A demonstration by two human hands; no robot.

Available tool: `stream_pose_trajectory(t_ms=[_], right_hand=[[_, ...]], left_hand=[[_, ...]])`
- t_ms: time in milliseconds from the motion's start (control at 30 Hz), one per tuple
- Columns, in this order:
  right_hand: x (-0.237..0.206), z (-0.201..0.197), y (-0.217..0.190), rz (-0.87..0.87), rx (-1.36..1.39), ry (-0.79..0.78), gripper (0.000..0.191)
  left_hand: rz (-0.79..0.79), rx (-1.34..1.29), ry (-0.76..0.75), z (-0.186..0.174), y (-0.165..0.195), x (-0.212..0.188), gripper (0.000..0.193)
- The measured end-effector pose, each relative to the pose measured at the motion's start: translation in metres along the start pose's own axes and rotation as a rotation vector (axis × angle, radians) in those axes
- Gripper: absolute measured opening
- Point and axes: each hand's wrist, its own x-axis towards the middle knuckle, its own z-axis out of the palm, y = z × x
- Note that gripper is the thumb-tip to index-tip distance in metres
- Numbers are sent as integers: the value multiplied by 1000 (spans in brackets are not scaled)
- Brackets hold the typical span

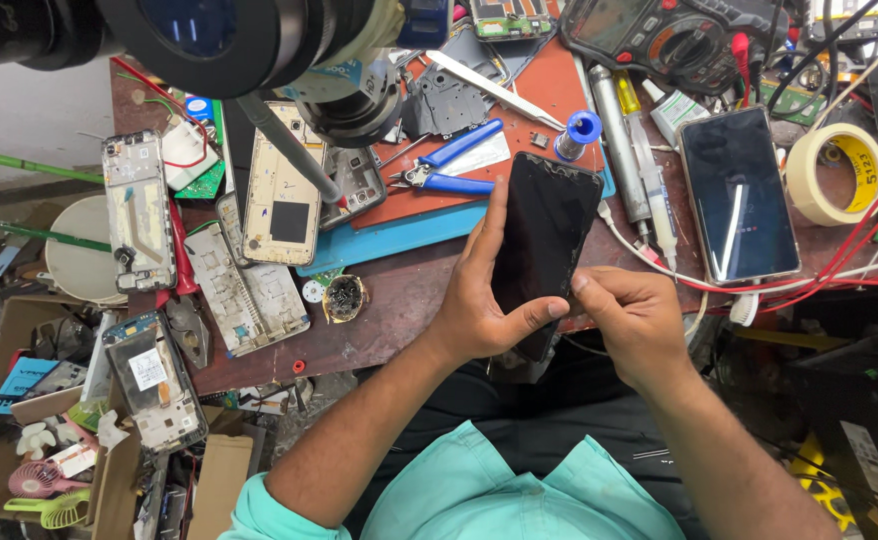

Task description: The person solders a component on a smartphone motherboard using a soldering iron and tweezers, then reassembles the phone by placing the motherboard into the chassis and closing the back cover. The person tests the phone by powering it on and navigating the screen.

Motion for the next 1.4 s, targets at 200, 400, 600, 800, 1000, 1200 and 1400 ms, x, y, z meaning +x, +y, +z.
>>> stream_pose_trajectory(t_ms=[200, 400, 600, 800, 1000, 1200, 1400], right_hand=[[-2, 4, -7, -85, -211, 21, 28], [0, -3, -11, 46, -216, 79, 20], [2, -6, -5, 88, -65, 60, 22], [3, -7, -1, 61, -28, 27, 25], [4, 4, -4, -76, 5, 93, 35], [6, 4, -9, 77, 103, 100, 42], [9, 1, -2, -59, 191, 12, 46]], left_hand=[[19, 16, -4, 0, 0, 0, 117], [42, 114, -22, 2, 2, -1, 121], [39, 99, 9, 5, 2, 0, 121], [33, 109, 40, 5, 3, 2, 120], [19, 81, 53, 5, 6, 1, 120], [14, 74, 47, 7, 4, 1, 120], [21, 96, 46, 7, 5, 1, 120]])
